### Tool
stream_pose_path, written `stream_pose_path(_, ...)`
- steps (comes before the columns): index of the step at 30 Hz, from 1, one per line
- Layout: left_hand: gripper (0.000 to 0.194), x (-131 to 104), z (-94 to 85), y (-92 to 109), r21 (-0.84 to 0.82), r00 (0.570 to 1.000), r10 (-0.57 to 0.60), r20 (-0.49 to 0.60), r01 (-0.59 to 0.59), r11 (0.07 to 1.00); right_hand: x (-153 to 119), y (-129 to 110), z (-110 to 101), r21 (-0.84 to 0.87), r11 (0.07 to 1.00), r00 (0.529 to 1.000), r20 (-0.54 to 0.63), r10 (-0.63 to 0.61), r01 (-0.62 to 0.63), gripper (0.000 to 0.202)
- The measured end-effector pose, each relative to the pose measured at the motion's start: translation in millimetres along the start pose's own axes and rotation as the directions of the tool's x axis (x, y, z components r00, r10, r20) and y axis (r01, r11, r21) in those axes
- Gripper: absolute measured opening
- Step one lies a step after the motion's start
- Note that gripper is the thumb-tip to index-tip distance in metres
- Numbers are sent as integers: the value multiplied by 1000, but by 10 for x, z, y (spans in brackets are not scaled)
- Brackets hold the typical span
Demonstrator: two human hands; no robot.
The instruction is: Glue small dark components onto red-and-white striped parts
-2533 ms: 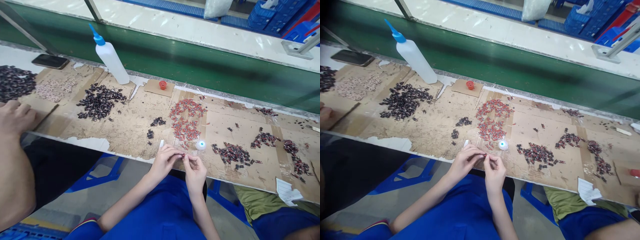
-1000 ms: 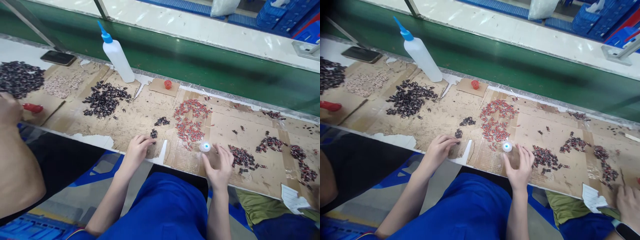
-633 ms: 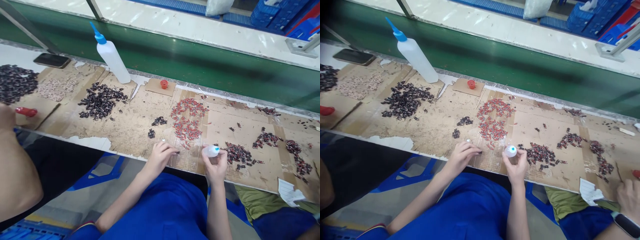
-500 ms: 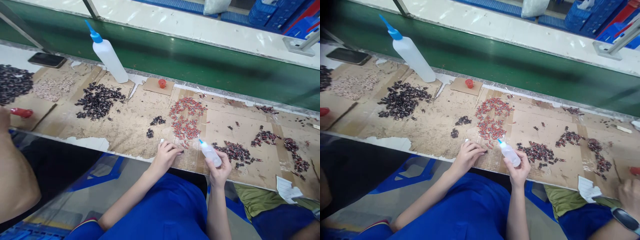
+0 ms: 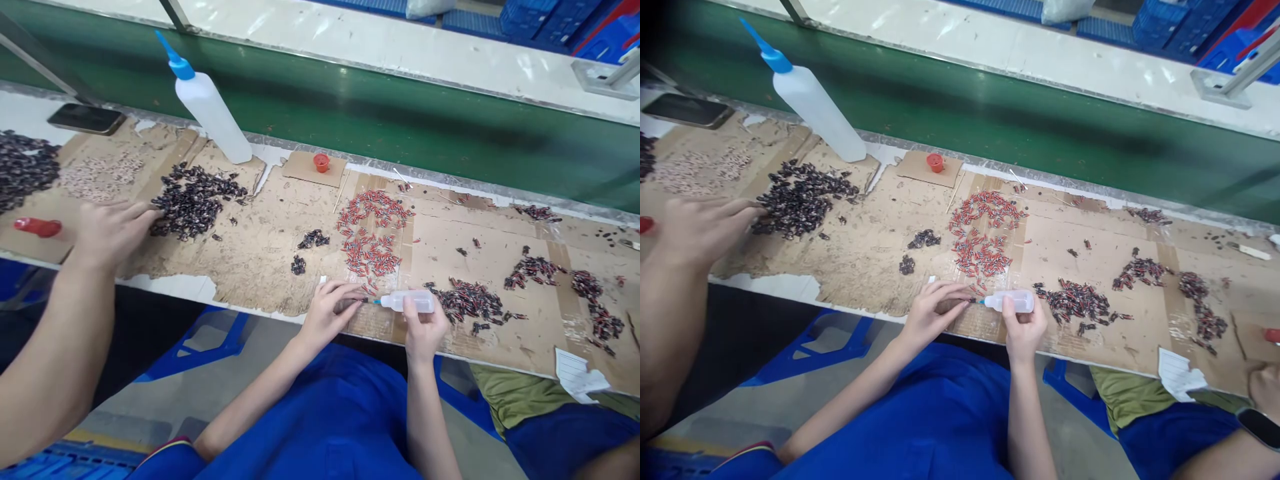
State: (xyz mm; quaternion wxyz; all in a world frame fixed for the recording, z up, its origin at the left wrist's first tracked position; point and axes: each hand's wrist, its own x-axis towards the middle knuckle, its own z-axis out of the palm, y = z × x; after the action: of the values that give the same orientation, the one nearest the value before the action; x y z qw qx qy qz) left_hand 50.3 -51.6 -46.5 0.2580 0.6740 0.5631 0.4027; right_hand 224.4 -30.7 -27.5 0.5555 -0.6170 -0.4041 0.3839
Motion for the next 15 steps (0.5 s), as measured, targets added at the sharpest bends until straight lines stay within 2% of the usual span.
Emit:
stream_pose_path(7, 27, 7, -4, 8, -35, 999, -41, 9, 42, 999, -18, -8, -14, -121, 989, 996, -20, -86, 83, 35)
stream_pose_path(15, 29, 5, 8, 17, -18, 1000, -15, -26, 15, 1000, -54, 30, -46, -141, 988, 998, 14, -60, 61, 33)
